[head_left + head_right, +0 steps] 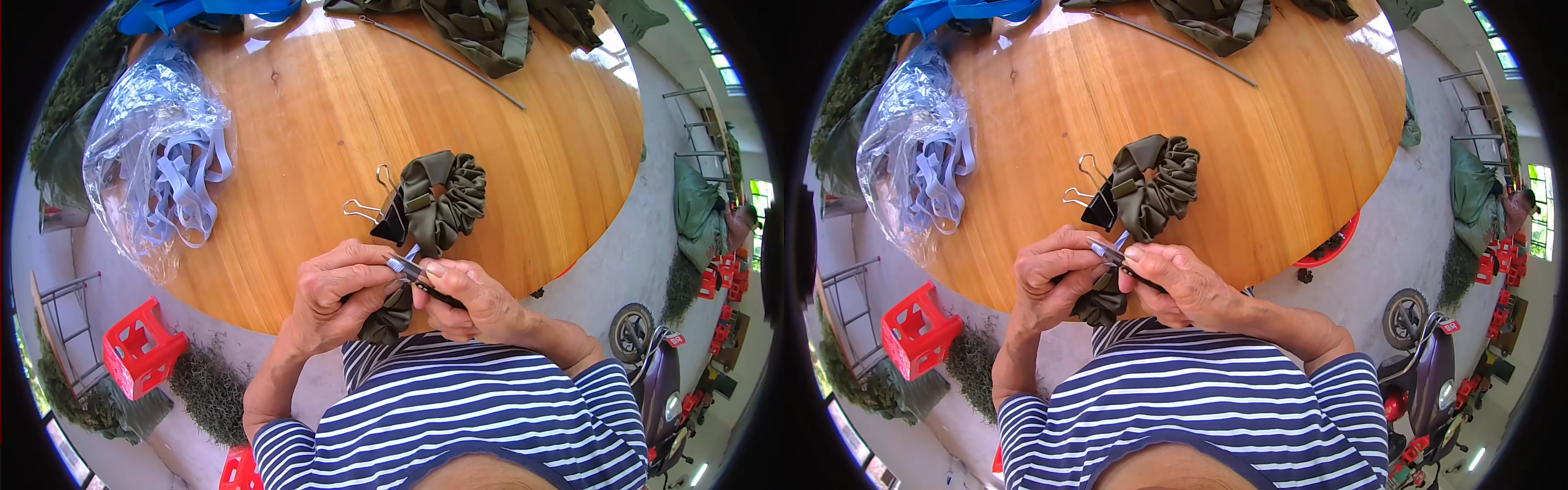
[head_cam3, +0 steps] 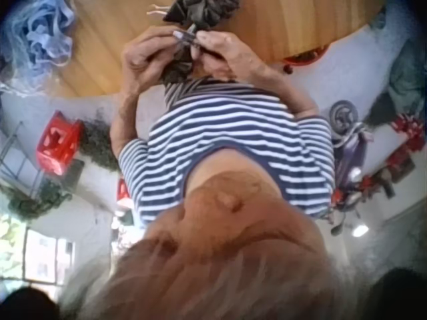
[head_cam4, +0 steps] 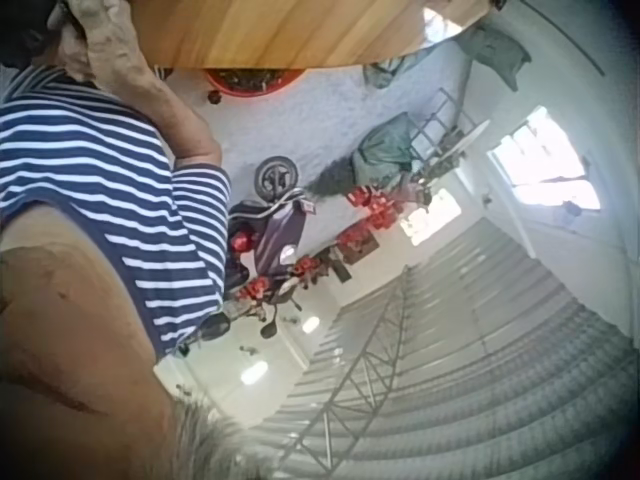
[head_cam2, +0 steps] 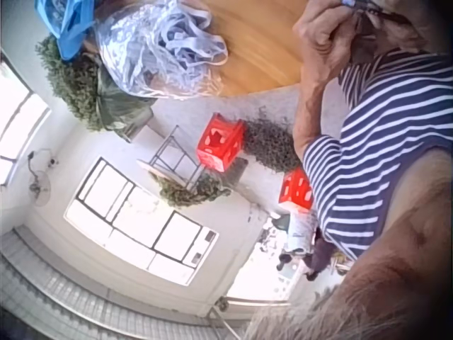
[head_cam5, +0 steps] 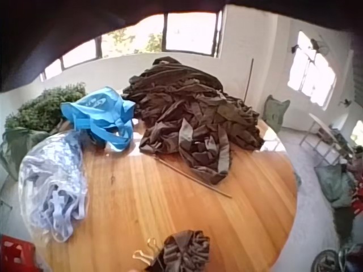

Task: The person assembles green fabric items by inserting a white elastic band into a fabric casing using a metal rod. They pull the elastic through the casing, gather the fabric, and secure the ends with a binder clip. The process is repeated for multiple fabric items on a wooden table.

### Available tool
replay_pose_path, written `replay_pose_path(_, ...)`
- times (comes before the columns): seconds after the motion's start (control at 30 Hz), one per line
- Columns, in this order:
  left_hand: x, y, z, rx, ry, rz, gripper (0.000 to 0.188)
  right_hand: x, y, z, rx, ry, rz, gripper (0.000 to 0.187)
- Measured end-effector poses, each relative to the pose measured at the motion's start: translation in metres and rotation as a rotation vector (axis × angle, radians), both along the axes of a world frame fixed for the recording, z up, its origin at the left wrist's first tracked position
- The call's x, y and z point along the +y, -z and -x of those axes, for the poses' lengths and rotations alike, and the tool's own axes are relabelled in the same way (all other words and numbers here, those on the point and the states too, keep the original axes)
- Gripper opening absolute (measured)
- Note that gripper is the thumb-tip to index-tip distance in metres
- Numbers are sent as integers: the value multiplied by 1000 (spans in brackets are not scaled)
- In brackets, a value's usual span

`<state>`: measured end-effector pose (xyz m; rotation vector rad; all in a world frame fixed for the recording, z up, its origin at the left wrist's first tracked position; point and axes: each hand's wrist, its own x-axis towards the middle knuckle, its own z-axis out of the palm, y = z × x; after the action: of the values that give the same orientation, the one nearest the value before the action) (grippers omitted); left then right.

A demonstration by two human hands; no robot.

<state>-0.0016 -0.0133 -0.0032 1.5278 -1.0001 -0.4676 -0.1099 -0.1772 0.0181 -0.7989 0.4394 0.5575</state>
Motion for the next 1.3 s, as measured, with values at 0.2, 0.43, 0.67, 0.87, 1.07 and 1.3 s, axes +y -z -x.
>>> replay_pose_path(0.2,0,2,-1,-97,-8,-18,12,-3,-1,-1,33,-21,-33,35)
replay_pose_path(0.43,1,4,0,-122,-12,-5,13,-4,3,-6,63,-20,-190,38)
replay_pose_path(0.67,0,7,0,-125,30,29,15,-2,6,-5,81,-8,-238,37)
replay_pose_path(0.87,-1,5,0,-163,16,6,14,-1,6,-4,80,-2,-225,36)
replay_pose_path(1.07,3,8,0,-118,6,0,13,-2,5,-4,50,15,-272,34)
replay_pose_path(1.3,0,6,1,-153,3,-15,14,1,4,-1,30,42,-208,31)
